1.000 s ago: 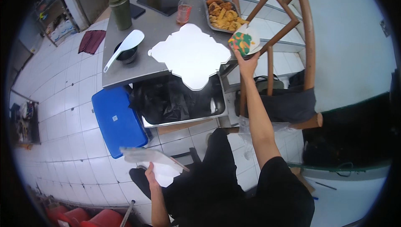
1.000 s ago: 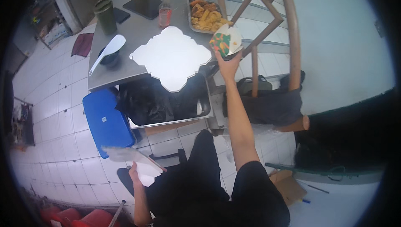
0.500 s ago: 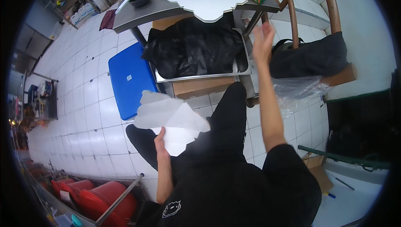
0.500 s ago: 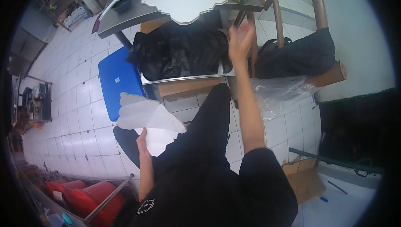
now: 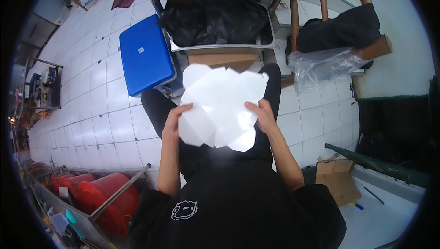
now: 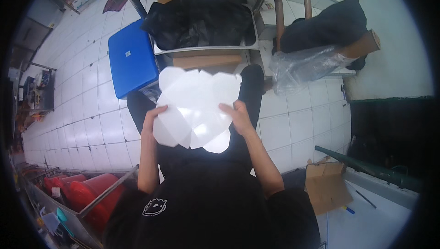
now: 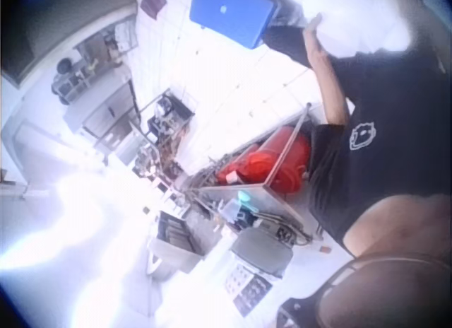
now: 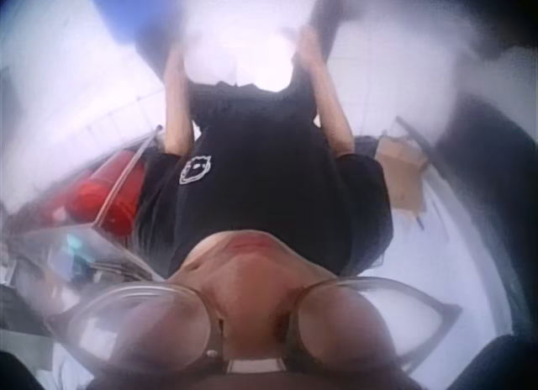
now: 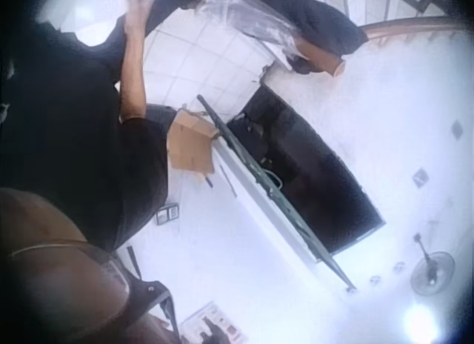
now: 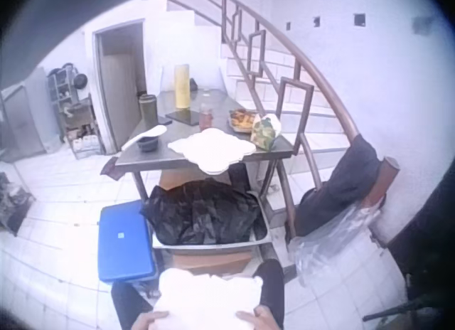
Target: The person assembles a white cloud-shaped food container by folding and tucking its flaps into place. They then place a colorful paper insert into the container and adjust it. The person handles the container repeatedly, folding and unfolding it while working in a commercial kitchen.
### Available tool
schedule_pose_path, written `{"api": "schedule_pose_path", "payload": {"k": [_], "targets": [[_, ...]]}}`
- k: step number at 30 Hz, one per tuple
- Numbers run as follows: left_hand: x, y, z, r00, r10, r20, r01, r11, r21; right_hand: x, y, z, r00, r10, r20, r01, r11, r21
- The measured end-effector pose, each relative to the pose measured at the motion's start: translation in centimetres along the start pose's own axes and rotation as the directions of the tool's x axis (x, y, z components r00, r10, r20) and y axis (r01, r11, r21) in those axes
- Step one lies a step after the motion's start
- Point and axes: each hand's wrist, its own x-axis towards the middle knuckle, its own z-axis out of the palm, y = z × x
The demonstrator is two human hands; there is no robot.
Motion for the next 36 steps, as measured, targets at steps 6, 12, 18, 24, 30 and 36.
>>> {"api": "schedule_pose_path", "payload": {"k": [6,12,18,24,30,36], "targets": [[-1.1,-0.7,3.8,1.0,-0.019,-0.024,0.017,0.995,-0.097,-1.6,-2.2,-0.4,0.996,-0.028,-0.083,0.041,0.986,0.161],[1.7,0.9,3.1,0.996,-0.053,0.078,0.063,0.99,-0.126,2.3,-3.3,-0.9,1.0,0.0,-0.025,0.001,1.0,0.01],[6.5,2.2,4.2,0.99,0.001,-0.143,0.033,0.972,0.232,7.5,-4.7,-2.5,0.993,0.108,0.045,-0.104,0.99,-0.094],[7.3,3.5,5.7,0.968,0.201,-0.152,-0.179,0.973,0.146,7.7,-6.6,-1.9,0.998,0.05,0.04,-0.043,0.985,-0.169],[8.6,3.9,5.3,0.985,0.17,-0.002,-0.169,0.982,0.086,5.2,-7.3,-1.7,0.997,-0.073,-0.004,0.071,0.975,-0.212],[7.0,2.7,4.1,0.968,0.228,0.103,-0.232,0.972,0.027,1.3,-8.4,-3.9,0.937,-0.153,-0.313,0.151,0.988,-0.028]]}}
